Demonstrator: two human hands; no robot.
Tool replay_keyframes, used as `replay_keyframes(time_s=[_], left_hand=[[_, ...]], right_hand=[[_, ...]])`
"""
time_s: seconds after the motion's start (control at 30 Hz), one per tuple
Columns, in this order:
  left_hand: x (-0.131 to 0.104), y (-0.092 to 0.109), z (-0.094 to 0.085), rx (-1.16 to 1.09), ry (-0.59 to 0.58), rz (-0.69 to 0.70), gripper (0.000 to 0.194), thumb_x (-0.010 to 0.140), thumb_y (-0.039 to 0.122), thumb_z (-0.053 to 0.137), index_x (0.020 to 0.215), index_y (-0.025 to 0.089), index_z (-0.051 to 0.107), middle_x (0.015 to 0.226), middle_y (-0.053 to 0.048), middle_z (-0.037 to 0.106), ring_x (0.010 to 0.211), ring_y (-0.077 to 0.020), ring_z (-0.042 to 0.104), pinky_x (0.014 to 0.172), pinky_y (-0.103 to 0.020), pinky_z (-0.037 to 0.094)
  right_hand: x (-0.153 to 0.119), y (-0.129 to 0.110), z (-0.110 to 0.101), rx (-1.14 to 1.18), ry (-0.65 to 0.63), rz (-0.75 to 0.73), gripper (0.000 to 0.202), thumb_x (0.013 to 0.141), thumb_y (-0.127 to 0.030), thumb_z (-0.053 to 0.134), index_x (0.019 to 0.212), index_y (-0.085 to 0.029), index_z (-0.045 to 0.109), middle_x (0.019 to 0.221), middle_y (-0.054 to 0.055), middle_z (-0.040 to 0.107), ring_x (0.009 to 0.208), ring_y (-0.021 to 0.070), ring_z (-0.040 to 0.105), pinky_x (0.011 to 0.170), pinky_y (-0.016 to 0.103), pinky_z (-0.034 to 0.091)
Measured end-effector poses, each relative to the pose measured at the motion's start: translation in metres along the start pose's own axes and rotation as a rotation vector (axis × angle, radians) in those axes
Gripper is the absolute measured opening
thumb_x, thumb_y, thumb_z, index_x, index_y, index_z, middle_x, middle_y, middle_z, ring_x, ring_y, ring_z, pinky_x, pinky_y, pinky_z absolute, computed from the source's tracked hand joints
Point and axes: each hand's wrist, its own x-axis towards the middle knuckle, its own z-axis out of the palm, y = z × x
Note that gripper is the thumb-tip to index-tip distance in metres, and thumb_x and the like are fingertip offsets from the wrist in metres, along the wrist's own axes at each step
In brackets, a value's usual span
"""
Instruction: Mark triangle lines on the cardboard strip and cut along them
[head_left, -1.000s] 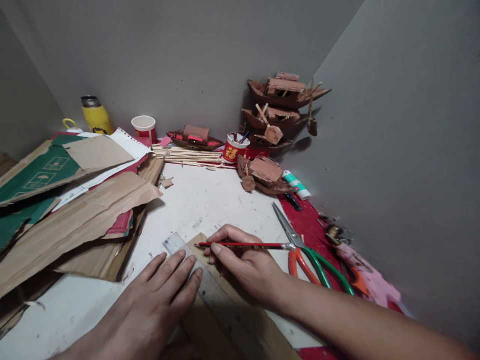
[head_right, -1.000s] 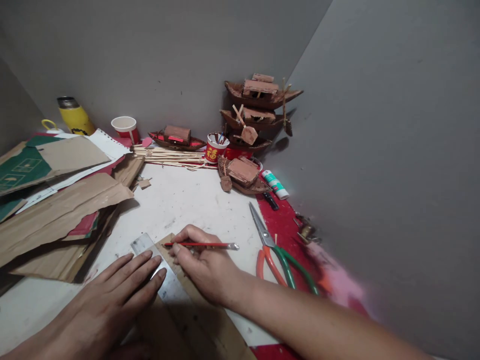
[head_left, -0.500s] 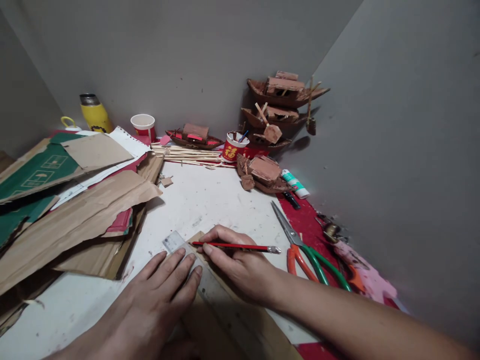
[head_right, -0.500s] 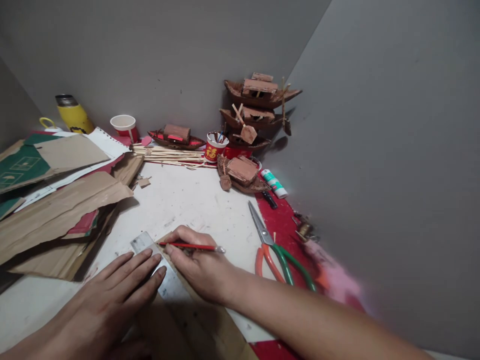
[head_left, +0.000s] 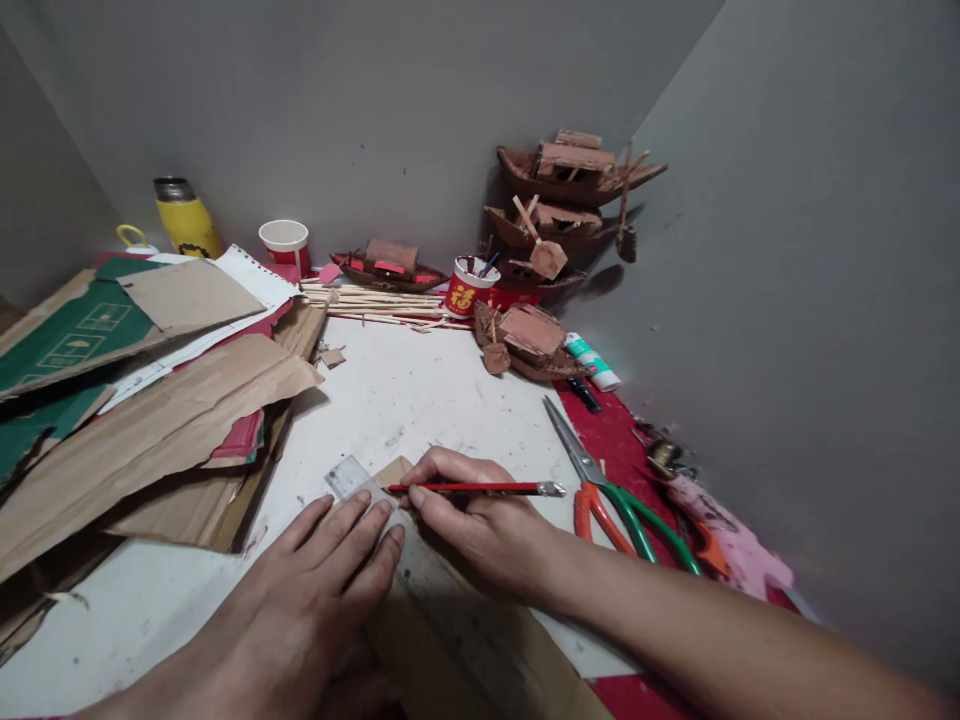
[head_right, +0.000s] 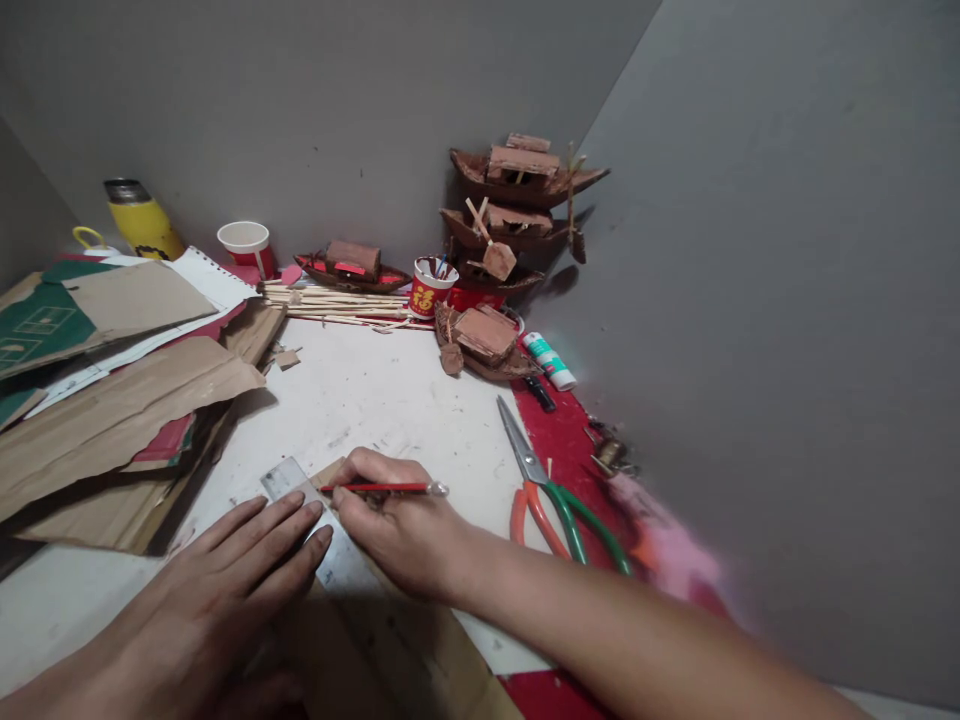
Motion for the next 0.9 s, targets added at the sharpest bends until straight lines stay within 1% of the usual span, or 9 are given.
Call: replay_keyframes(time_s=[0.1, 0.23, 0.33, 0.53, 0.63, 0.8, 0.9], left_hand=[[0.000, -0.001, -0.001, 0.003, -0.008, 0.024, 0.087, 0.076, 0.052, 0.073, 0.149, 0.017, 0.041, 0.155, -0.013, 0.043, 0.140, -0.0351, 0.041, 0.111, -0.053, 0.037], [0.000, 0.004, -0.003, 0.038, -0.011, -0.044, 0.085, 0.076, 0.052, 0.075, 0.148, 0.020, 0.042, 0.156, -0.008, 0.041, 0.143, -0.0308, 0.037, 0.114, -0.049, 0.033], [0.000, 0.006, -0.003, 0.052, -0.004, -0.050, 0.085, 0.076, 0.054, 0.075, 0.147, 0.020, 0.043, 0.156, -0.008, 0.042, 0.143, -0.0301, 0.038, 0.114, -0.048, 0.032], [-0.001, 0.006, -0.006, 0.053, 0.012, -0.029, 0.083, 0.080, 0.052, 0.072, 0.148, 0.019, 0.040, 0.156, -0.009, 0.042, 0.143, -0.0295, 0.038, 0.115, -0.048, 0.031], [-0.001, 0.004, -0.004, 0.037, 0.019, -0.033, 0.084, 0.080, 0.053, 0.071, 0.149, 0.018, 0.039, 0.155, -0.009, 0.043, 0.143, -0.0294, 0.038, 0.115, -0.049, 0.031], [-0.002, 0.000, 0.003, -0.033, 0.041, 0.010, 0.086, 0.077, 0.052, 0.070, 0.149, 0.016, 0.040, 0.154, -0.012, 0.045, 0.141, -0.0337, 0.040, 0.113, -0.051, 0.035], [-0.002, 0.003, 0.000, -0.022, 0.014, -0.040, 0.084, 0.078, 0.050, 0.072, 0.148, 0.018, 0.041, 0.155, -0.009, 0.044, 0.143, -0.0306, 0.037, 0.116, -0.049, 0.031]], right_hand=[[-0.001, -0.006, -0.004, -0.059, -0.021, 0.009, 0.011, 0.086, -0.017, 0.050, 0.077, -0.020, 0.056, 0.071, -0.002, 0.062, 0.065, 0.0124, 0.054, 0.061, 0.024, 0.044], [-0.003, -0.009, -0.009, -0.108, -0.085, 0.001, 0.011, 0.083, -0.016, 0.048, 0.075, -0.019, 0.054, 0.065, -0.004, 0.055, 0.058, 0.0107, 0.045, 0.055, 0.022, 0.040], [-0.005, -0.014, -0.013, -0.130, -0.123, 0.008, 0.012, 0.082, -0.015, 0.047, 0.073, -0.019, 0.053, 0.062, -0.005, 0.050, 0.055, 0.0098, 0.040, 0.052, 0.022, 0.036], [-0.008, -0.026, -0.019, -0.160, -0.196, 0.097, 0.010, 0.078, -0.016, 0.046, 0.071, -0.020, 0.050, 0.062, -0.005, 0.049, 0.057, 0.0101, 0.039, 0.053, 0.022, 0.035], [-0.011, -0.029, -0.020, -0.162, -0.219, 0.150, 0.008, 0.075, -0.015, 0.046, 0.069, -0.020, 0.049, 0.061, -0.005, 0.047, 0.058, 0.0102, 0.037, 0.052, 0.022, 0.034], [-0.014, -0.035, -0.022, -0.157, -0.271, 0.278, 0.008, 0.076, -0.014, 0.047, 0.071, -0.020, 0.048, 0.064, -0.004, 0.049, 0.060, 0.0106, 0.038, 0.051, 0.021, 0.033], [-0.016, -0.035, -0.024, -0.177, -0.284, 0.253, 0.009, 0.078, -0.013, 0.048, 0.072, -0.020, 0.048, 0.064, -0.005, 0.049, 0.060, 0.0104, 0.038, 0.052, 0.022, 0.033]])
